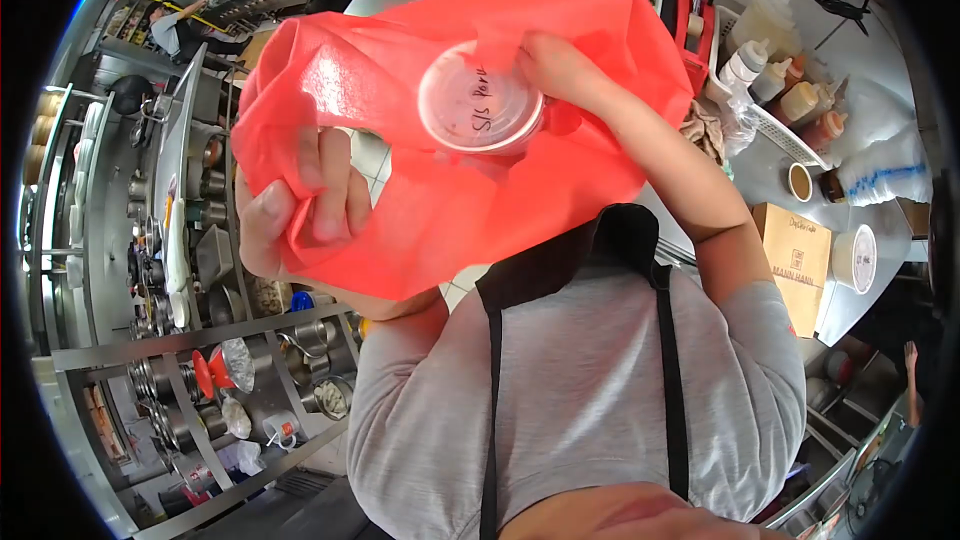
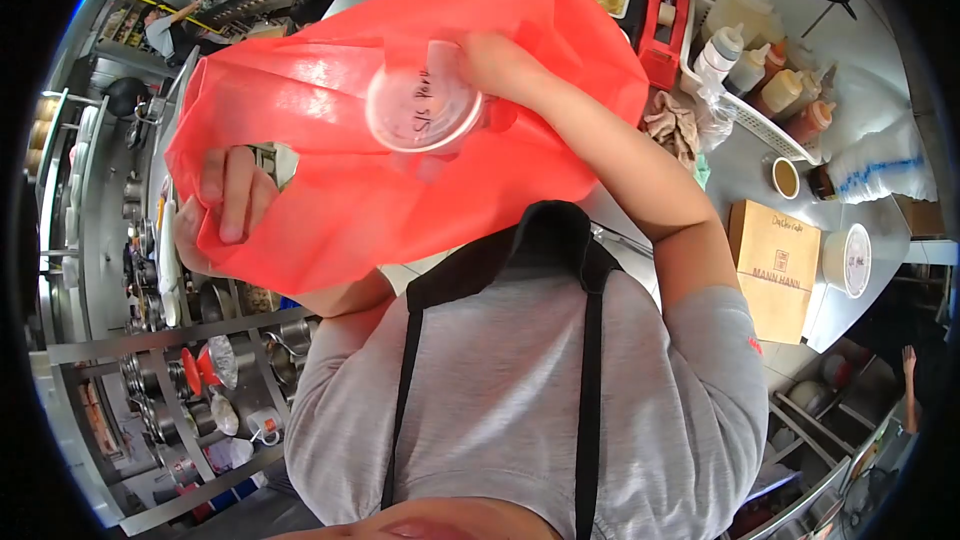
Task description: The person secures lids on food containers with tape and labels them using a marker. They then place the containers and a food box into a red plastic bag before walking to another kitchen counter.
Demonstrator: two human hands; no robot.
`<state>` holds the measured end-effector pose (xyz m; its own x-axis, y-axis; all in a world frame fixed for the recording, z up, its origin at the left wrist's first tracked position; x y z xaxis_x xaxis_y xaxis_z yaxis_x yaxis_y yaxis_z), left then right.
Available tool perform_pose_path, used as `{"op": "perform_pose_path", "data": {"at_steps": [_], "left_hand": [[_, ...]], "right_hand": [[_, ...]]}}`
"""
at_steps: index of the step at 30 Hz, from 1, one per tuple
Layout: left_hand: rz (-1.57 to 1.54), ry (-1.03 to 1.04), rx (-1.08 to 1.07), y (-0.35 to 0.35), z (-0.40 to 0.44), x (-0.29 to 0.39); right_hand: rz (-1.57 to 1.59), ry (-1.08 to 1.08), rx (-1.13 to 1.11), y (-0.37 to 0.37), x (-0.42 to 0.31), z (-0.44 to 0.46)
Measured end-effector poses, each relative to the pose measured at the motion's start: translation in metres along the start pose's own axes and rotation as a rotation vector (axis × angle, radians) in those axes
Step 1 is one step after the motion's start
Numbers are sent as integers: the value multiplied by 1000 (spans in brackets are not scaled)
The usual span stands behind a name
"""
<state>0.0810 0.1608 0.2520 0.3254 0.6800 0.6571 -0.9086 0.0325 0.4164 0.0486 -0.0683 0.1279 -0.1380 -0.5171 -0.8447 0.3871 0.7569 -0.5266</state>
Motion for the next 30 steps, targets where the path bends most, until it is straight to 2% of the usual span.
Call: {"op": "perform_pose_path", "data": {"at_steps": [2, 3, 6, 8, 10, 12, 14, 18, 21, 22, 23, 24, 25, 26, 28, 30], "left_hand": [[-55, -24, 54, -4, -3, 4], [-21, -172, 165, -2, -7, 1], [-47, -115, 184, -7, -6, 1], [-73, -137, 146, -6, -2, -3], [-109, -154, 94, -7, 3, -10], [-175, -95, 20, -15, 4, -12], [-229, -140, -23, -17, 12, -25], [-319, -222, -97, -5, 38, -59], [-376, -274, -150, 6, 44, -75], [-392, -286, -155, 8, 45, -79], [-406, -294, -149, 9, 45, -82], [-424, -299, -163, 7, 46, -86], [-434, -243, -96, 0, 44, -85], [-440, -188, -21, -9, 42, -85], [-438, -74, 131, -24, 40, -86], [-430, -24, 204, -30, 41, -84]], "right_hand": [[-166, -313, 248, 16, 28, 17], [-54, -390, 241, 19, 45, 29], [-145, -392, 293, 6, 68, 25], [-887, -572, 223, 18, 164, 21], [-764, 126, 149, -73, 12, -70], [-701, 4, 241, -117, -9, -118], [-505, 25, 242, -157, -15, -163], [-26, -183, 791, -223, 5, -277], [-186, 54, 1453, -272, 72, -391], [-293, 260, 1664, -279, 90, -433], [-424, 426, 1757, -287, 116, -477], [-297, 460, 1879, -291, 147, -514], [-267, 559, 1870, -299, 190, -558], [-294, 788, 1717, -301, 221, -586], [-269, 1166, 1384, -287, 232, -594], [-199, 1265, 1239, -271, 252, -599]]}}
Point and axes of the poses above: each hand's wrist, its own z-axis towards the middle knuckle, its own y-axis out of the palm, x = y × z, the point moved 6 cm from there along z, towards the middle knuckle, and after that the axes turned 5 degrees about z, right-handed, at the moved point
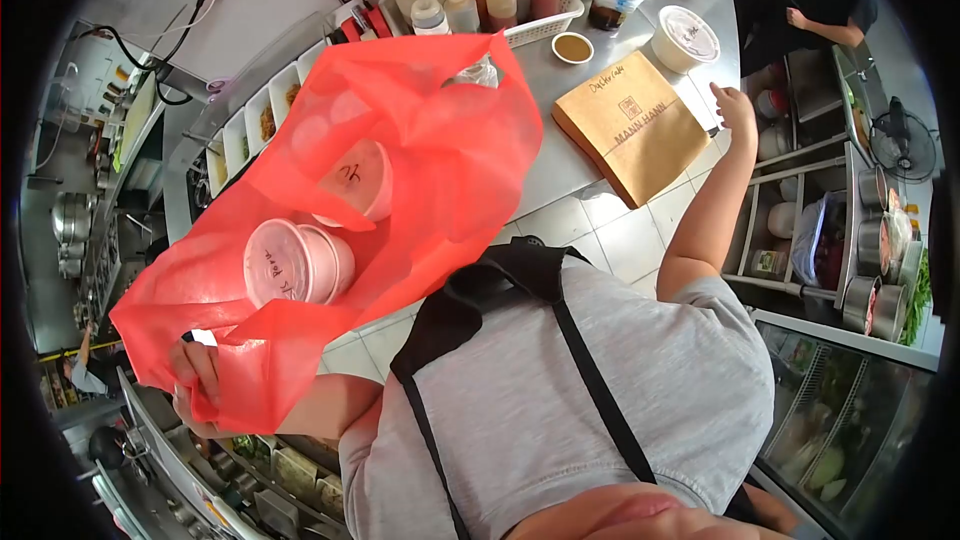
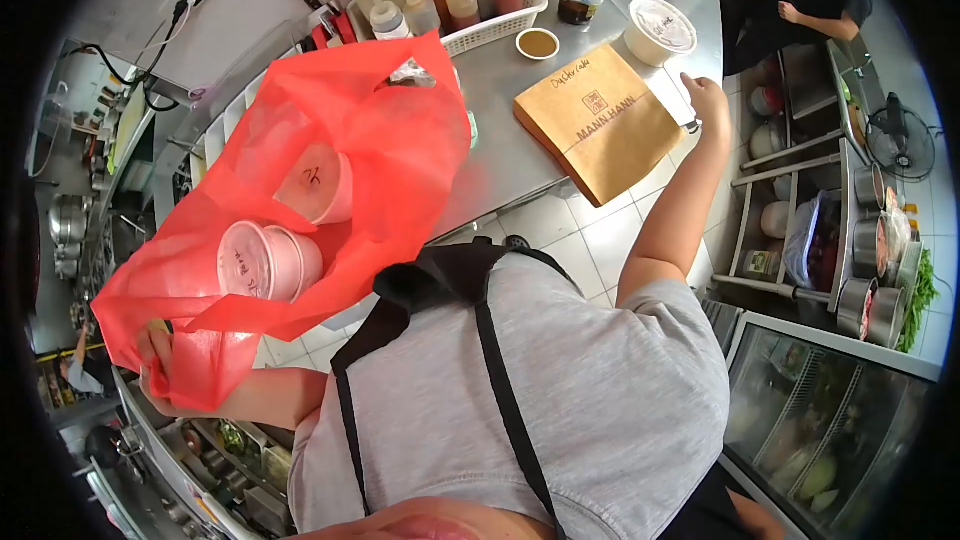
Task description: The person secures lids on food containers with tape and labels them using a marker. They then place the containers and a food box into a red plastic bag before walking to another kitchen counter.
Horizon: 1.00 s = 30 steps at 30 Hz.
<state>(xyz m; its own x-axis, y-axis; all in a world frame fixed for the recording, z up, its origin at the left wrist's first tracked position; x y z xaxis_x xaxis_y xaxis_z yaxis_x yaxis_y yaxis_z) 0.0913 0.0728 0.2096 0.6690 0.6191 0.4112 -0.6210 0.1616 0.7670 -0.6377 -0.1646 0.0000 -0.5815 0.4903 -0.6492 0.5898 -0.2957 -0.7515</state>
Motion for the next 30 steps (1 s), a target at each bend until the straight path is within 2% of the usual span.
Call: {"op": "perform_pose_path", "data": {"at_steps": [2, 3, 4, 5, 6, 8, 12, 15, 18, 21, 24, 26, 28, 30], "left_hand": [[134, 208, 236, -10, 0, 9], [132, 207, 238, -12, -2, 10], [195, 115, 105, -6, 0, 8], [258, 24, -32, -1, 1, 3], [271, -20, -73, 1, 2, 3], [267, -30, -101, 4, 2, 6], [247, -23, -106, 5, 3, 5], [244, -28, -102, 1, 0, 4], [225, -38, -110, 1, 0, 0], [209, -53, -126, 0, -1, -3], [193, -67, -139, 0, -3, -3], [188, -76, -148, -1, -4, -5], [194, -85, -167, 0, -4, -3], [192, -83, -197, 4, -8, 2]], "right_hand": [[27, -65, 91, 11, 19, 12], [1, 23, 44, 12, 22, 6], [-23, 110, -2, 12, 19, -4], [44, 106, 21, 14, 30, 3], [46, 108, 23, 15, 32, 3], [242, 172, 58, 15, 39, 2], [214, 149, 165, 7, 46, 5], [353, 81, 286, 6, 40, 0], [193, 141, 158, 13, 28, -13], [158, 224, -179, 42, 33, -23], [118, 244, -260, 49, 30, -45], [114, 262, -234, 45, 29, -60], [268, 308, -352, 49, 44, -67], [601, 284, -466, 54, 47, -82]]}}
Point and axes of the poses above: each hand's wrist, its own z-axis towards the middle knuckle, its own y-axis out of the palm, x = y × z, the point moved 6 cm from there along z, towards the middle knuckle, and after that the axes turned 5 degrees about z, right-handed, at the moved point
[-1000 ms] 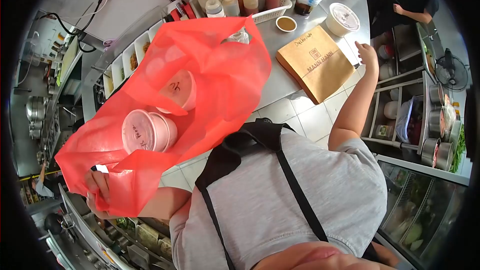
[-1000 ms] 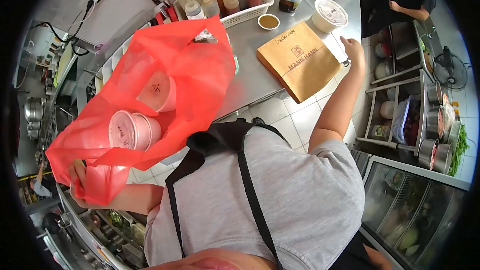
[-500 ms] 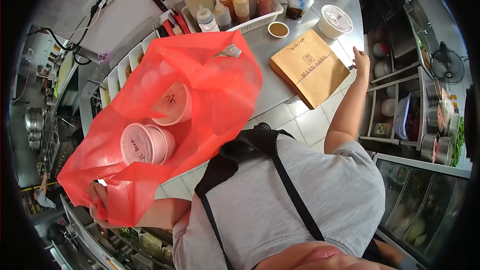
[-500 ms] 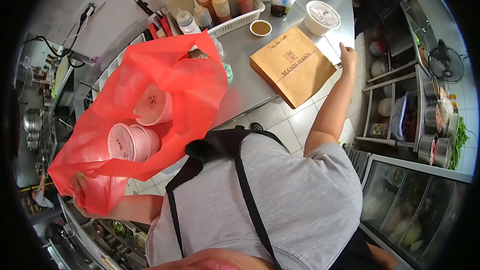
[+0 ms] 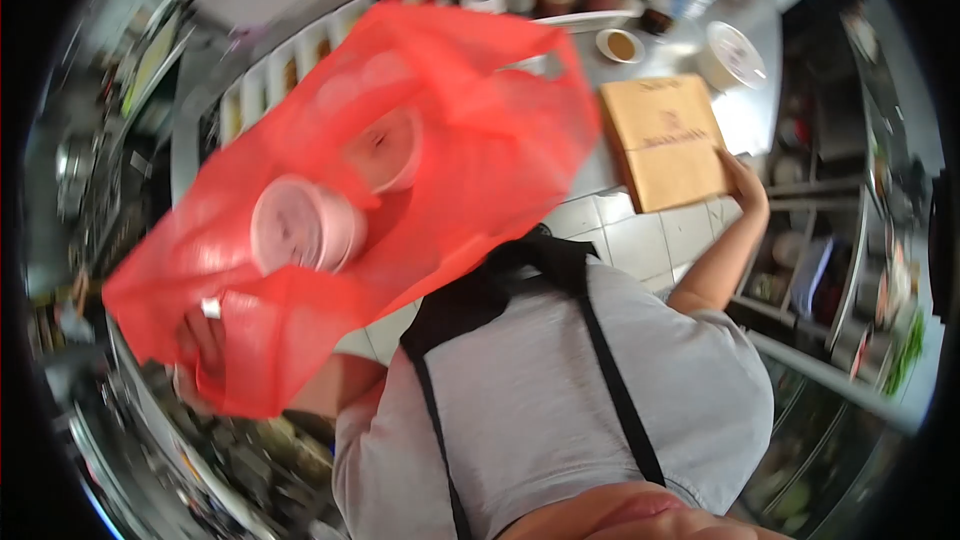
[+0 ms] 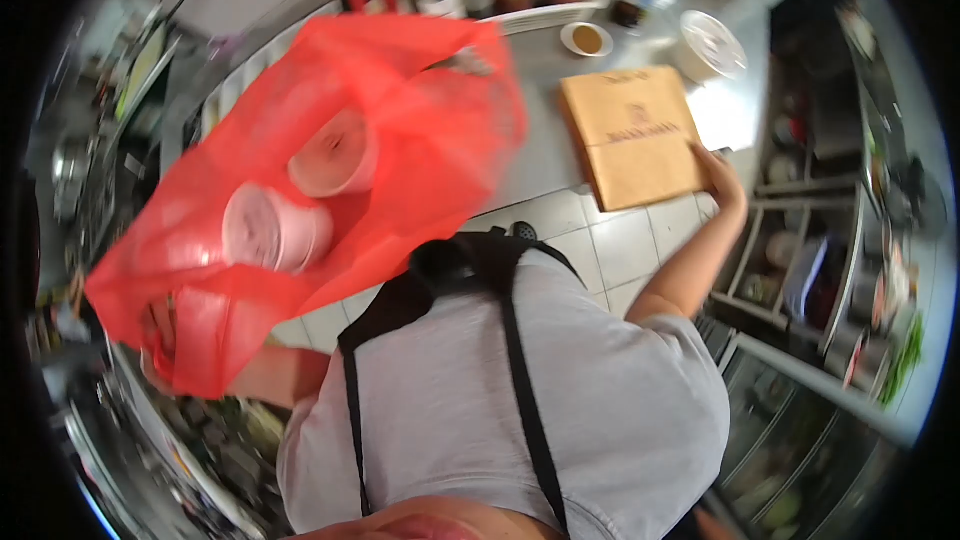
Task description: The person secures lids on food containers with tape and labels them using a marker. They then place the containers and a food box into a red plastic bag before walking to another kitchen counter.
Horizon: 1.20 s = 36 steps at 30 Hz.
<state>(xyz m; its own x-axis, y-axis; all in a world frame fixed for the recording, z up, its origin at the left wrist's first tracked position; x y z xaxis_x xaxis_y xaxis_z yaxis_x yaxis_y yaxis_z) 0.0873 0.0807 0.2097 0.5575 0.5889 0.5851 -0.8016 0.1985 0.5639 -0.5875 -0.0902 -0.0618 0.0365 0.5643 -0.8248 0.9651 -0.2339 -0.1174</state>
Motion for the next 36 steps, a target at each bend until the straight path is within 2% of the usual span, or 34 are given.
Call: {"op": "perform_pose_path", "data": {"at_steps": [3, 6, 8, 12, 15, 16, 18, 23, 25, 27, 29, 31, 32, 33, 35, 36], "left_hand": [[26, -15, -76, 9, -5, 8], [58, -35, -180, 15, 0, 10], [80, -43, -227, 17, 2, 12], [101, -48, -302, 17, 7, 17], [112, -49, -343, 14, 9, 23], [119, -49, -356, 13, 10, 24], [128, -49, -381, 12, 12, 26], [162, -41, -412, 10, 13, 35], [176, -27, -392, 1, 10, 43], [187, -18, -375, -2, 6, 49], [167, 3, -217, -5, 2, 54], [160, -12, -251, -1, 2, 55], [158, -26, -278, 1, 2, 54], [140, 1, -232, -9, -5, 60], [129, 73, -190, -12, -8, 69], [128, 86, -170, -14, -8, 68]], "right_hand": [[133, -36, -167, -5, 35, 14], [400, -42, -182, 0, 70, 16], [452, -70, -107, -3, 85, 14], [494, -209, -169, 5, 83, 1], [528, -395, -202, 13, 54, -30], [527, -398, -200, 15, 43, -42], [450, -523, -108, 12, 15, -67], [566, -685, -212, 5, -39, -106], [585, -756, -239, 25, -68, -130], [658, -729, -151, 56, -93, -151], [729, -702, -54, 68, -99, -147], [821, -568, -367, 84, -106, -132], [841, -550, -336, 82, -104, -121], [820, -575, -524, 84, -103, -113], [728, -565, -328, 78, -87, -99], [707, -516, -316, 91, -83, -105]]}}
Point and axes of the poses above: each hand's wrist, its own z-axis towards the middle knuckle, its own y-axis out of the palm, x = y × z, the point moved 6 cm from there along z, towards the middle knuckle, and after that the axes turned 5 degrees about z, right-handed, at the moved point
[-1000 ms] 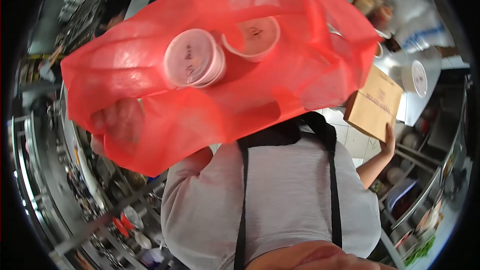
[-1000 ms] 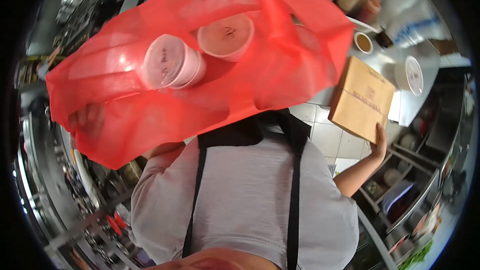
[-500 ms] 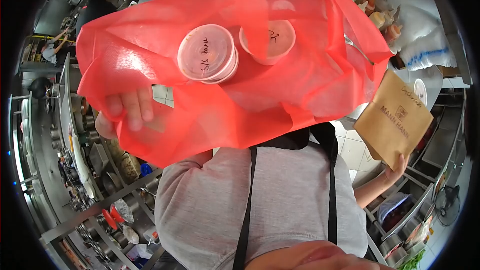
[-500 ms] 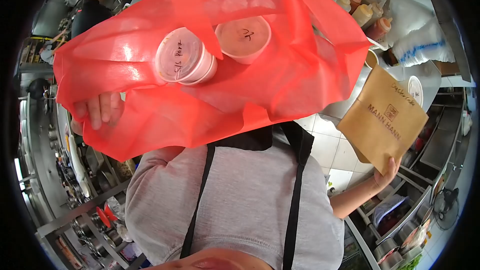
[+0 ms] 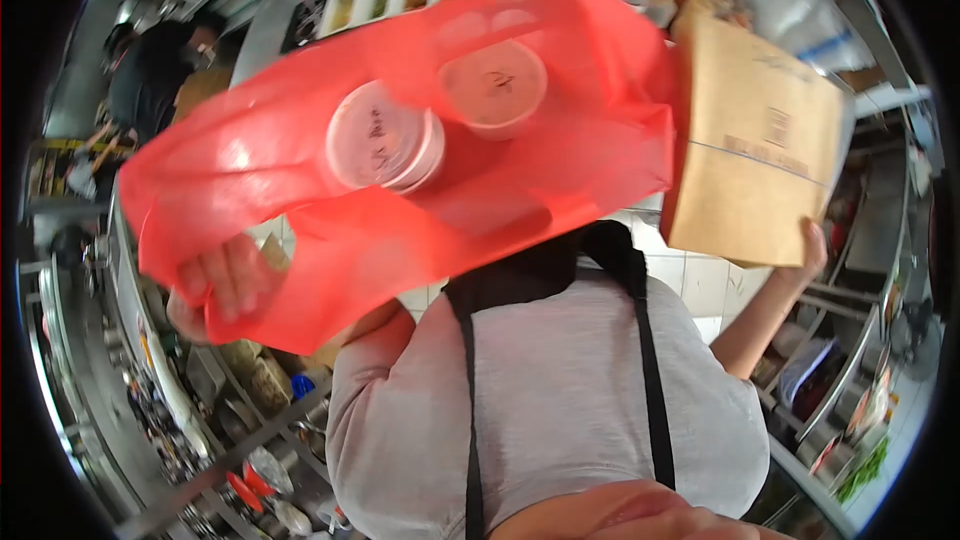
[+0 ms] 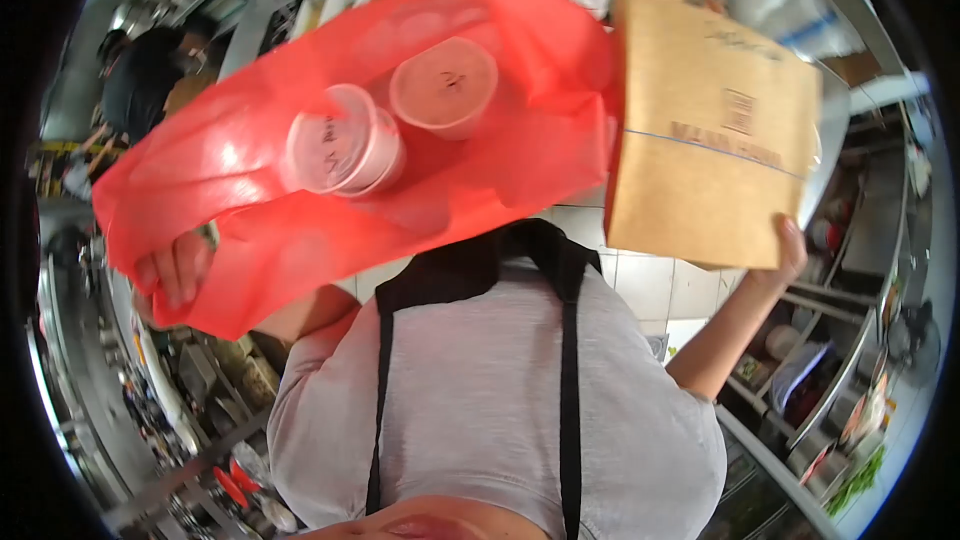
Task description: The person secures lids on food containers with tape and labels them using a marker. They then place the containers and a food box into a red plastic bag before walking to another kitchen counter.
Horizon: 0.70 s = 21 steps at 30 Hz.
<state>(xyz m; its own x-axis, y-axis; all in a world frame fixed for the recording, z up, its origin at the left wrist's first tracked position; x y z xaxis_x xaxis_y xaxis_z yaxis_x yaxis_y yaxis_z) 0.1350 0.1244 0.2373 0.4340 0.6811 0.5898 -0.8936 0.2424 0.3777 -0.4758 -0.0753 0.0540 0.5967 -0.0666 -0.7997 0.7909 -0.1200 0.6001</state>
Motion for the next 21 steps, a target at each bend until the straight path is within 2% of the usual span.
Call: {"op": "perform_pose_path", "data": {"at_steps": [1, 3, 4, 5, 6, 11, 13, 14, 16, 17, 19, 20, 21], "left_hand": [[4, 11, 25, -2, 1, 0], [7, 25, 66, -4, 5, -3], [13, 31, 84, -6, 8, -6], [8, 29, 92, -5, 11, -12], [10, 29, 97, -5, 16, -15], [6, 6, 109, 7, 31, -39], [-1, -11, 110, 11, 34, -46], [-2, -21, 105, 14, 36, -50], [-5, -35, 99, 18, 39, -57], [-4, -38, 98, 20, 40, -57], [-7, -49, 93, 23, 43, -63], [-8, -51, 94, 24, 44, -65], [-7, -53, 88, 26, 45, -66]], "right_hand": [[-4, 65, 85, -25, 12, 1], [11, 119, 21, -50, 35, -2], [36, 156, -13, -50, 42, -6], [18, 179, 101, -55, 48, -12], [-20, 179, 61, -44, 51, -18], [-58, 323, 132, -94, 81, -11], [-270, 373, 223, -119, 83, 4], [-266, 372, 236, -124, 81, 10], [-545, 324, 202, -104, 66, 28], [-542, 321, 210, -99, 64, 36], [-1115, 267, 242, -98, 52, 51], [-1111, 262, 252, -103, 48, 62], [-1367, 165, 335, -111, 34, 75]]}}
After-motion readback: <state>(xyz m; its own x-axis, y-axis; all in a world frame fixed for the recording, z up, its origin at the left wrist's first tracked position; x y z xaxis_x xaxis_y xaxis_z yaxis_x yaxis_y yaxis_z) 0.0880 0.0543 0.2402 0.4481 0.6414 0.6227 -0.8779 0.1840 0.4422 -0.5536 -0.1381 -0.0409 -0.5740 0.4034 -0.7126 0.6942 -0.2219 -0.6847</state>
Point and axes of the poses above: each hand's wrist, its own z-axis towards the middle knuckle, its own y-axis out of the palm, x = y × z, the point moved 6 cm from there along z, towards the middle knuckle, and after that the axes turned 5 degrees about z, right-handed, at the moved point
